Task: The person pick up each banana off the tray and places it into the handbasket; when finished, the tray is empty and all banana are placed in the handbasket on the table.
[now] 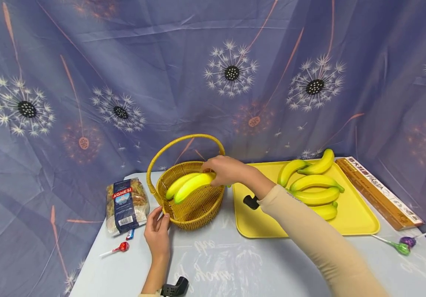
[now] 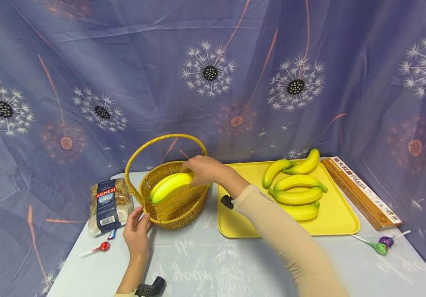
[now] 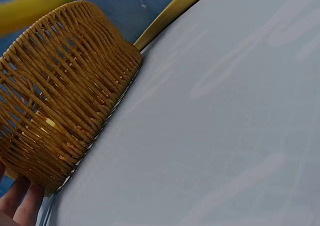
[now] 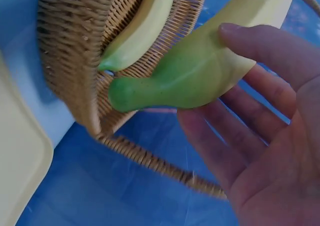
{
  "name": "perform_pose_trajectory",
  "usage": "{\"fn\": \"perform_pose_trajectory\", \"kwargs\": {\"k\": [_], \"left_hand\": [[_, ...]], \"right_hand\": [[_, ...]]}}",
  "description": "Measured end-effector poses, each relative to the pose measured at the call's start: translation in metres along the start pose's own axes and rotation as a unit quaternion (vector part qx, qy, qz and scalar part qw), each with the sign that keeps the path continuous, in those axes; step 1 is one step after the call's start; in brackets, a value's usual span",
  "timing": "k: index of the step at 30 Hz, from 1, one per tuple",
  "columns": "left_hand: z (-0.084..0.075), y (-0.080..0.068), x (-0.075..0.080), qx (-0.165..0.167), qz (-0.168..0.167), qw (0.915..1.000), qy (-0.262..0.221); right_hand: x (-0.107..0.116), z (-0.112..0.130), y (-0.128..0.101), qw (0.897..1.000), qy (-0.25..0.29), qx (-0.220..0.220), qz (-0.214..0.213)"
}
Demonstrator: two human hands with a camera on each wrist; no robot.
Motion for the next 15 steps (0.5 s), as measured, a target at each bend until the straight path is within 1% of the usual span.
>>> {"fn": "perform_pose_trajectory", "kwargs": {"k": [2,6,10,15], "left_hand": [[-0.001,0.001,0.001,0.000,-0.004,1.0000,-0.003],[-0.002,0.003,0.002,-0.003,-0.003,0.9999,-0.017],[-0.002,0.004,0.003,-0.010,-0.003,0.9996,-0.024],[-0.001,0.002,0.002,-0.003,0.003,0.9997,-0.023]], "right_hand": [[-0.001,0.005,0.017,1.000,-0.012,0.004,0.018],[-0.006,0.008,0.046,0.998,-0.034,-0.014,0.048],[-0.014,0.007,0.068,0.995,-0.054,-0.042,0.069],[-0.031,0.006,0.090,0.991,-0.052,-0.094,0.085]]}}
Point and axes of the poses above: each hand's wrist, its own y-axis towards the middle knuckle, its own x-axis out of the back of the hand, z = x × y, the point moved 5 cm from there along y, towards the middle knuckle, and after that the axes turned 2 degrees about z, right-handed, at the moved point
